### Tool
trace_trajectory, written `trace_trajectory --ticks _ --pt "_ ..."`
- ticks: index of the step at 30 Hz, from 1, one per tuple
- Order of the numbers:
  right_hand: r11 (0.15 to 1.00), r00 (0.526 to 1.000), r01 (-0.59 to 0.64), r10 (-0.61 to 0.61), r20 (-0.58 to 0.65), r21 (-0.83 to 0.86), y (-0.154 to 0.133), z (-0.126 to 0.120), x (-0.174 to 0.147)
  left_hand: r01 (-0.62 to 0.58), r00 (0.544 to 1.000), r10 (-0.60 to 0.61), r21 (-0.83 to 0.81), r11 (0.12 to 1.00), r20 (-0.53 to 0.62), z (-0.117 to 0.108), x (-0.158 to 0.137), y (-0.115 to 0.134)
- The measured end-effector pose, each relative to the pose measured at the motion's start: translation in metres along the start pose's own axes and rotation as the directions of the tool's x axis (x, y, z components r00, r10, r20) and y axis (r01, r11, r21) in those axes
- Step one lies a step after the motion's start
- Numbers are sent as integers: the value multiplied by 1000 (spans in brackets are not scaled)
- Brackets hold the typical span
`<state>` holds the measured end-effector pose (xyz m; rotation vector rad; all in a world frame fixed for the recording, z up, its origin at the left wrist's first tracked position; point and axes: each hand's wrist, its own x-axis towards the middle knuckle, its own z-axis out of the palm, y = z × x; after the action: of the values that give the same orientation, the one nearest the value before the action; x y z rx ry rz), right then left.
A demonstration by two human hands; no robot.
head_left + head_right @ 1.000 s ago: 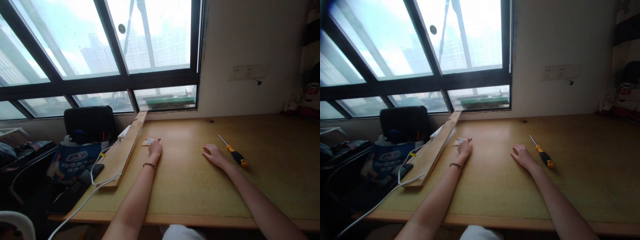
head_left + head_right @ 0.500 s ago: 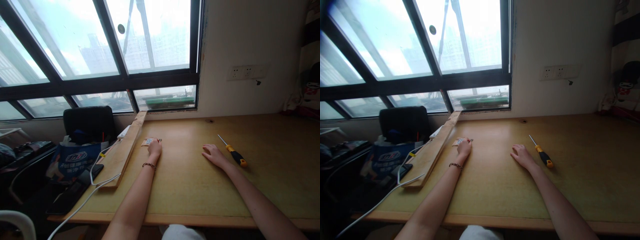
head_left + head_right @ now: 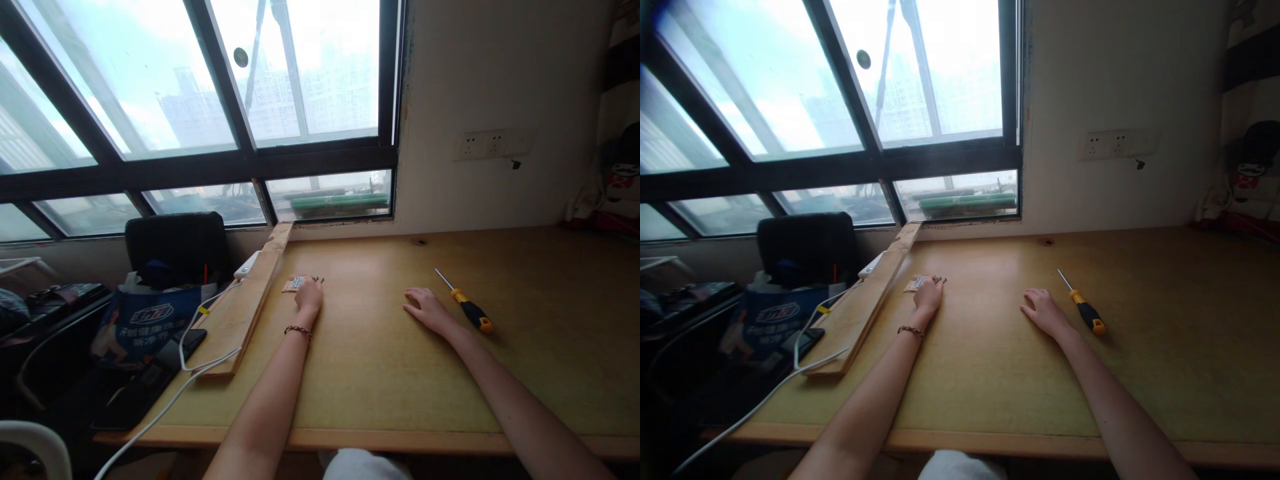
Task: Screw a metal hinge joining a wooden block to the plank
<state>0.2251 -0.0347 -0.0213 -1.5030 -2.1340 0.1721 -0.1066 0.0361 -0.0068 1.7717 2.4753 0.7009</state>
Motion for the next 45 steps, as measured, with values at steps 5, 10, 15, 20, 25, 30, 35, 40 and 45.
trace_trajectory --ticks 5,10,15,20,25,30,35,40,45 --pt "1000 1000 1 -1 -4 6 0 0 0 -6 1000 6 1 1000 5 2 1 -1" --pt "1000 1000 -1 1 -6 21 -2 -1 0 -6 1000 6 5 1000 0 1 0 0" --pt "999 1000 -5 5 -1 33 -3 -3 0 -6 1000 6 3 1000 30 -4 -2 2" --pt "1000 1000 -5 5 -1 30 -3 -3 0 -14 999 14 -6 1000 35 -6 -3 3" --pt "1000 1000 -7 7 -8 24 -1 0 0 6 999 -6 -7 1000 48 -5 -2 4" --pt "999 1000 -3 4 -4 33 0 -1 1 -23 998 22 19 1000 51 -1 -2 3" --pt "999 1000 -3 3 -3 46 -3 -2 0 -41 998 40 41 998 39 2 -1 1" --pt "994 980 -82 95 -174 78 -12 -4 4 -5 992 33 -227 974 122 -8 -7 14" --pt "794 958 -164 270 -97 585 -36 -5 6 199 873 239 -759 620 425 -12 -54 63"
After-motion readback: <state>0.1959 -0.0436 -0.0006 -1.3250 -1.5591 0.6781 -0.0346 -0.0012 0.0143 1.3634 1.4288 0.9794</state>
